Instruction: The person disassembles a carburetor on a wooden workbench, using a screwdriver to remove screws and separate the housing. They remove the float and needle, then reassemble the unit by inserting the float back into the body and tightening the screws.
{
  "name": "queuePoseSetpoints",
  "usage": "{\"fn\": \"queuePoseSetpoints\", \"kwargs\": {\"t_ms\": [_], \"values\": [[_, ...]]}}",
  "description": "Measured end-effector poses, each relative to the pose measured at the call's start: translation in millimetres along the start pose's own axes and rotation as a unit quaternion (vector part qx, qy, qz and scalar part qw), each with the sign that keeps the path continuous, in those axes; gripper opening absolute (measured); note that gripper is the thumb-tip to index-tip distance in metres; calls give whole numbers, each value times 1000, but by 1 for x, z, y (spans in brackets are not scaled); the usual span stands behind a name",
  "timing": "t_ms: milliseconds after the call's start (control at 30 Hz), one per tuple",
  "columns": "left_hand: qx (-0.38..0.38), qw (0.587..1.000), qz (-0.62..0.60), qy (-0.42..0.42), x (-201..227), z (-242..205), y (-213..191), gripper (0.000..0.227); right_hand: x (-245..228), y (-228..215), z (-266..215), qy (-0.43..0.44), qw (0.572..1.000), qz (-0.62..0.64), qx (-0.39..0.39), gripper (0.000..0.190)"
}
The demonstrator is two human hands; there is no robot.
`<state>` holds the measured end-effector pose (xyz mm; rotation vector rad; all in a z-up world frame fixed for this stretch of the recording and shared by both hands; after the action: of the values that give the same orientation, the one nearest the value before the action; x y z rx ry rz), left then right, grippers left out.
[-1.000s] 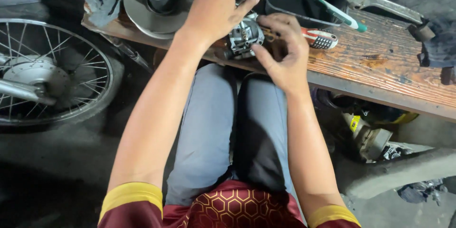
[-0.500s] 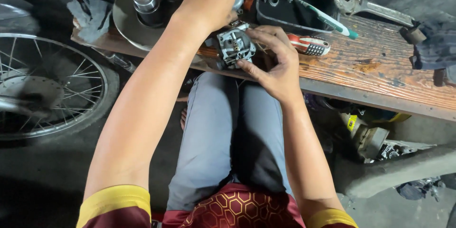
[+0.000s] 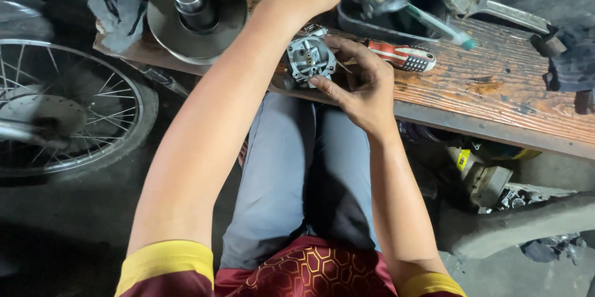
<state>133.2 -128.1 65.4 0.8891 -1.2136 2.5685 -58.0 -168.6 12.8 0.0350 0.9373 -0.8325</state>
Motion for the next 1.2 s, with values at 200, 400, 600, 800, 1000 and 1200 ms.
{"fn": "queuePoseSetpoints", "kwargs": {"t_ms": [200, 400, 600, 800, 1000, 1200], "values": [[69, 991, -105, 40, 39, -30, -38, 44, -19, -3, 4, 69, 995, 66, -29, 51], [106, 976, -190, -8, 43, -99, -37, 38, -13, -6, -1, 56, 988, 143, -14, 52], [124, 980, -156, -14, 24, -137, 1, 81, -8, -6, 1, -11, 997, 50, 57, 9], [171, 971, -165, -38, 20, -139, 1, 93, -23, -5, 8, -52, 998, -27, 28, 25], [159, 966, -195, -60, 25, -140, -4, 76, -32, -11, 24, -89, 987, -135, 22, 30], [151, 967, -195, -66, 25, -140, -4, 74, -42, -12, 71, -189, 964, -176, -70, 19]]}}
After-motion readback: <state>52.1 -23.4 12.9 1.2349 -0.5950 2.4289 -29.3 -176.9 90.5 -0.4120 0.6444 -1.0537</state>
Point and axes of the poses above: each hand's wrist, its own z-axis towards the middle knuckle, its own y-axis out of the palm, x = y × z, the point moved 2 cm from there along z, towards the middle knuckle, and after that the axes turned 7 degrees about -y, right-handed, at the moved point
